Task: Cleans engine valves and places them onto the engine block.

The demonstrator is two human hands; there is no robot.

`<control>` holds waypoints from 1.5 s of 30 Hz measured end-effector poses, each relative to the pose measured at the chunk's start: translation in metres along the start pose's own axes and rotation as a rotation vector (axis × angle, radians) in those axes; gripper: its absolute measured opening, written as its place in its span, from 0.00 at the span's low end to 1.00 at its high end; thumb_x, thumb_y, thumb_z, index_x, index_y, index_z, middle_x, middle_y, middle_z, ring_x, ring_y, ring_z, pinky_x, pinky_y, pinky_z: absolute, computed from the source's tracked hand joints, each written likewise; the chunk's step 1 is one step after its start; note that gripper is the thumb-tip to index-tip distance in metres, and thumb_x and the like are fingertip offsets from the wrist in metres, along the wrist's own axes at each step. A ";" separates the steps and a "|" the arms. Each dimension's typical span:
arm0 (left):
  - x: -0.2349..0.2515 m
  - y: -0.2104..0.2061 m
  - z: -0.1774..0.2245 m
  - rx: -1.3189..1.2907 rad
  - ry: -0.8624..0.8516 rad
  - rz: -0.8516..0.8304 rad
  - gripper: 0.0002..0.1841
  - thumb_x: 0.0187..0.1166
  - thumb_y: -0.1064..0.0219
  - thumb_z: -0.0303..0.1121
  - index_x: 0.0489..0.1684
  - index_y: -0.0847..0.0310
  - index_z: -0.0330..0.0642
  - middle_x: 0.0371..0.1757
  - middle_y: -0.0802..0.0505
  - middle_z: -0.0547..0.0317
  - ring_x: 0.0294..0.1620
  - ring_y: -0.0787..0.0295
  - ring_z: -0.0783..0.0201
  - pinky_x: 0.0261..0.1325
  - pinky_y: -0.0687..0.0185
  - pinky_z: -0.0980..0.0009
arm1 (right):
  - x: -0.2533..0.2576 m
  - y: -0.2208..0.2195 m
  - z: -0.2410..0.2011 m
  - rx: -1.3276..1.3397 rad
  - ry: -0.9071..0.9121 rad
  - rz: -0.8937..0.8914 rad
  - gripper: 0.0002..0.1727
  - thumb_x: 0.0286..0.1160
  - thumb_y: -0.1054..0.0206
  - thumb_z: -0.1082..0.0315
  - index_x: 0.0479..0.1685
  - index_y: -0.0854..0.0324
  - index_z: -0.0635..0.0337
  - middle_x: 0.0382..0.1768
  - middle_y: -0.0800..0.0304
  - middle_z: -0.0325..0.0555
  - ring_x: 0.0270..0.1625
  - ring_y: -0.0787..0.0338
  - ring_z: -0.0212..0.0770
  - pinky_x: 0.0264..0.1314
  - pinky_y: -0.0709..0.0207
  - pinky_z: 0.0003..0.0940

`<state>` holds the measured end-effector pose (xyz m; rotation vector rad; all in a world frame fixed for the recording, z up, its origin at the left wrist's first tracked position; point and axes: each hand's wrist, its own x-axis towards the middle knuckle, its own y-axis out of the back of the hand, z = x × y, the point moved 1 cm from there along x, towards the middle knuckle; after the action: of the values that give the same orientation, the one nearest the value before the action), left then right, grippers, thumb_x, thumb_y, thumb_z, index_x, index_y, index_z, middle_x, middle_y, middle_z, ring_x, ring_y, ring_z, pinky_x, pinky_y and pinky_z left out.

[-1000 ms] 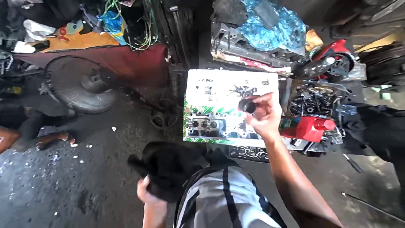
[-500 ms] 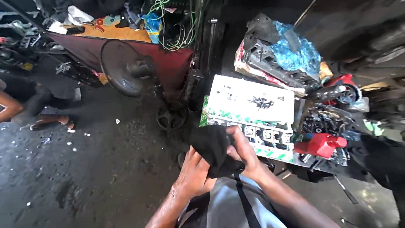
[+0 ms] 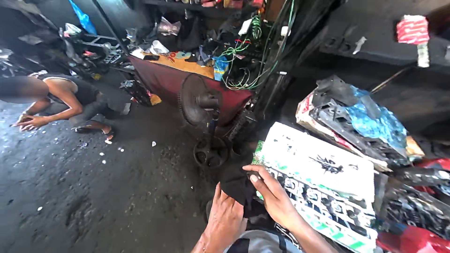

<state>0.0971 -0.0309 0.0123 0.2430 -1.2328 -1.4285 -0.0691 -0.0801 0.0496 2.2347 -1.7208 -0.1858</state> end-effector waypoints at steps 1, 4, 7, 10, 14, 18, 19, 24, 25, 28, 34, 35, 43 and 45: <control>0.001 0.005 0.000 -0.123 0.036 0.001 0.21 0.63 0.26 0.40 0.53 0.14 0.39 0.55 0.06 0.47 0.65 0.12 0.50 0.73 0.22 0.47 | 0.000 -0.002 0.003 -0.045 0.057 -0.004 0.25 0.93 0.52 0.54 0.75 0.23 0.59 0.65 0.13 0.44 0.62 0.13 0.27 0.66 0.18 0.26; 0.010 0.025 -0.007 -0.708 0.164 -0.036 0.34 0.69 0.26 0.33 0.72 0.34 0.21 0.67 0.15 0.40 0.73 0.20 0.64 0.81 0.28 0.64 | 0.002 -0.008 0.016 -0.131 0.312 0.010 0.29 0.92 0.52 0.44 0.75 0.23 0.56 0.61 0.13 0.46 0.62 0.14 0.27 0.67 0.19 0.25; 0.016 0.043 -0.014 -1.337 0.434 -0.009 0.43 0.66 0.37 0.18 0.88 0.54 0.29 0.75 0.17 0.64 0.71 0.18 0.77 0.76 0.21 0.71 | 0.003 -0.012 0.007 -0.242 0.522 -0.023 0.24 0.92 0.48 0.50 0.74 0.26 0.57 0.60 0.17 0.49 0.63 0.15 0.29 0.68 0.21 0.20; 0.020 0.052 -0.015 -1.811 0.874 0.100 0.32 0.61 0.34 0.21 0.72 0.27 0.48 0.52 0.04 0.64 0.49 0.05 0.69 0.54 0.07 0.66 | 0.011 -0.012 0.003 -0.318 0.601 0.045 0.27 0.91 0.47 0.46 0.76 0.27 0.55 0.57 0.16 0.50 0.59 0.13 0.33 0.64 0.18 0.23; 0.013 0.046 0.004 -1.738 0.612 0.100 0.29 0.67 0.32 0.23 0.72 0.26 0.50 0.57 0.05 0.68 0.55 0.08 0.77 0.61 0.12 0.74 | 0.017 -0.008 0.010 -0.291 0.578 0.212 0.28 0.93 0.56 0.42 0.70 0.27 0.53 0.53 0.14 0.46 0.55 0.12 0.30 0.61 0.18 0.24; 0.026 0.039 0.010 -0.390 -0.002 0.075 0.22 0.78 0.36 0.48 0.58 0.20 0.38 0.60 0.10 0.47 0.71 0.19 0.59 0.83 0.37 0.57 | 0.004 -0.003 -0.005 -0.214 0.504 0.233 0.29 0.92 0.56 0.41 0.71 0.27 0.53 0.56 0.11 0.41 0.59 0.12 0.25 0.65 0.18 0.23; 0.033 0.041 0.012 -0.240 -0.050 0.080 0.20 0.77 0.38 0.50 0.54 0.17 0.44 0.56 0.08 0.47 0.68 0.16 0.52 0.80 0.36 0.49 | 0.004 0.000 -0.007 -0.233 0.492 0.240 0.28 0.93 0.57 0.42 0.70 0.26 0.53 0.55 0.10 0.41 0.58 0.11 0.25 0.64 0.18 0.22; 0.045 0.062 -0.002 -0.991 0.086 -0.006 0.30 0.76 0.33 0.27 0.80 0.37 0.37 0.70 0.15 0.62 0.72 0.20 0.77 0.77 0.24 0.74 | 0.011 -0.001 -0.015 -0.263 0.485 0.231 0.29 0.92 0.54 0.41 0.70 0.26 0.55 0.52 0.12 0.44 0.54 0.12 0.25 0.59 0.18 0.20; 0.042 0.062 -0.003 -1.254 0.129 -0.032 0.33 0.77 0.36 0.22 0.86 0.39 0.47 0.74 0.16 0.72 0.72 0.20 0.79 0.78 0.23 0.72 | 0.016 0.000 -0.017 -0.241 0.489 0.243 0.30 0.91 0.55 0.40 0.69 0.26 0.55 0.53 0.12 0.44 0.56 0.12 0.24 0.61 0.19 0.19; 0.037 0.054 -0.001 -1.191 0.141 -0.008 0.30 0.78 0.33 0.25 0.82 0.34 0.46 0.74 0.16 0.70 0.74 0.22 0.79 0.80 0.28 0.75 | 0.022 -0.003 -0.021 -0.163 0.464 0.260 0.31 0.90 0.55 0.40 0.68 0.25 0.56 0.53 0.10 0.43 0.56 0.13 0.19 0.61 0.20 0.16; 0.061 0.061 -0.005 -0.408 -0.079 0.056 0.20 0.77 0.34 0.40 0.62 0.23 0.40 0.59 0.11 0.50 0.68 0.19 0.60 0.77 0.29 0.60 | 0.018 -0.003 -0.018 -0.167 0.411 0.233 0.31 0.91 0.55 0.40 0.69 0.24 0.56 0.50 0.10 0.42 0.52 0.11 0.23 0.56 0.15 0.21; 0.063 0.065 -0.010 -0.609 -0.031 0.054 0.23 0.77 0.33 0.37 0.69 0.26 0.36 0.63 0.12 0.53 0.69 0.18 0.67 0.77 0.26 0.67 | 0.018 -0.005 -0.019 -0.173 0.443 0.210 0.31 0.91 0.55 0.41 0.70 0.25 0.57 0.52 0.10 0.43 0.53 0.11 0.24 0.58 0.16 0.21; 0.047 0.062 0.003 -1.600 0.262 0.071 0.35 0.70 0.34 0.24 0.82 0.29 0.60 0.69 0.11 0.77 0.67 0.15 0.80 0.71 0.19 0.75 | 0.017 -0.002 -0.039 -0.285 0.631 0.324 0.28 0.92 0.53 0.43 0.72 0.24 0.54 0.48 0.17 0.46 0.51 0.14 0.30 0.57 0.19 0.21; 0.046 0.058 0.003 -0.874 -0.018 0.047 0.33 0.82 0.35 0.40 0.87 0.44 0.46 0.78 0.23 0.67 0.80 0.31 0.81 0.86 0.43 0.80 | 0.010 0.000 -0.040 -0.328 0.631 0.328 0.28 0.93 0.54 0.44 0.70 0.24 0.55 0.46 0.18 0.48 0.49 0.15 0.33 0.56 0.19 0.21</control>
<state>0.1161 -0.0534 0.0802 -0.3948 -0.5298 -1.7877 -0.0545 -0.0832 0.0877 1.5241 -1.5278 0.2678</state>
